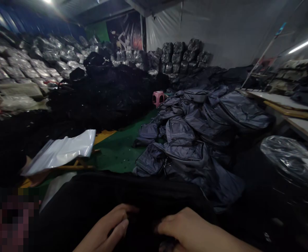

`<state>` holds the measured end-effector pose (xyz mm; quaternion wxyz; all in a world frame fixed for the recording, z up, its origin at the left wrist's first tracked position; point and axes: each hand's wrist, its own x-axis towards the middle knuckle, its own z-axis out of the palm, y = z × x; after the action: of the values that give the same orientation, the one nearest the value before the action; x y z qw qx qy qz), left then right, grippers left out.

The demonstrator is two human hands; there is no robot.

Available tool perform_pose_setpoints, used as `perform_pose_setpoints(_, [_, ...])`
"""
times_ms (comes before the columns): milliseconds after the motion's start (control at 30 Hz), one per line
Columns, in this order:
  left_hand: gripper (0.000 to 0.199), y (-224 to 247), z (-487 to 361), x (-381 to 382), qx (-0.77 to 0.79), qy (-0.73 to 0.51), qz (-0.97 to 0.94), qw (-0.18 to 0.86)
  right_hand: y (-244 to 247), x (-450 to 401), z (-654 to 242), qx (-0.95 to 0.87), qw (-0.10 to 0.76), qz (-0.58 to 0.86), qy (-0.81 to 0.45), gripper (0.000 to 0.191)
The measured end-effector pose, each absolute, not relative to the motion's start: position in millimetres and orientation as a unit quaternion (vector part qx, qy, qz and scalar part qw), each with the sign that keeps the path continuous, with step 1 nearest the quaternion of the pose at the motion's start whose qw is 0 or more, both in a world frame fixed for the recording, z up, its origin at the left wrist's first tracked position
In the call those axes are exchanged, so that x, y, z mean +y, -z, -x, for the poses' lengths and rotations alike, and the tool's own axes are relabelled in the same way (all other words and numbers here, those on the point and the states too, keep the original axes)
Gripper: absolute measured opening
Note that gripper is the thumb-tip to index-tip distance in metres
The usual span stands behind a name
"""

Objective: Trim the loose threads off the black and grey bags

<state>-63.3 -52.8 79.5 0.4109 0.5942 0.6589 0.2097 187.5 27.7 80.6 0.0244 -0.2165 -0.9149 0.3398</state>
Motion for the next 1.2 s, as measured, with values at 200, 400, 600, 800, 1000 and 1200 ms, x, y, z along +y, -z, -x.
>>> perform_pose_setpoints(200, [0.04,-82.2,59.2,-52.1,0.661,-0.233,-0.583,0.41,-95.5,45.9,-186.1,-0.855,0.24,0.324,-0.326,0.027])
perform_pose_setpoints(400, [0.039,-76.4,60.6,-52.0,0.661,-0.234,-0.575,0.422,-93.7,71.0,-165.7,-0.893,0.196,0.347,-0.208,0.024])
perform_pose_setpoints(600, [0.038,-70.1,67.8,-56.0,0.646,-0.225,-0.61,0.401,-96.9,74.1,-147.8,-0.914,0.096,0.387,-0.075,0.018])
perform_pose_setpoints(800, [0.035,-79.7,65.0,-49.8,0.62,-0.211,-0.647,0.39,-103.2,74.8,-127.8,-0.918,0.012,0.395,0.023,0.011])
perform_pose_setpoints(1000, [0.036,-77.2,66.0,-53.5,0.628,-0.23,-0.632,0.391,-82.1,85.0,-138.6,-0.88,0.204,0.422,-0.075,0.008])
perform_pose_setpoints(1200, [0.037,-70.3,83.9,-60.2,0.652,-0.258,-0.582,0.411,-101.4,61.3,-178.9,-0.791,0.336,0.428,-0.28,0.009])
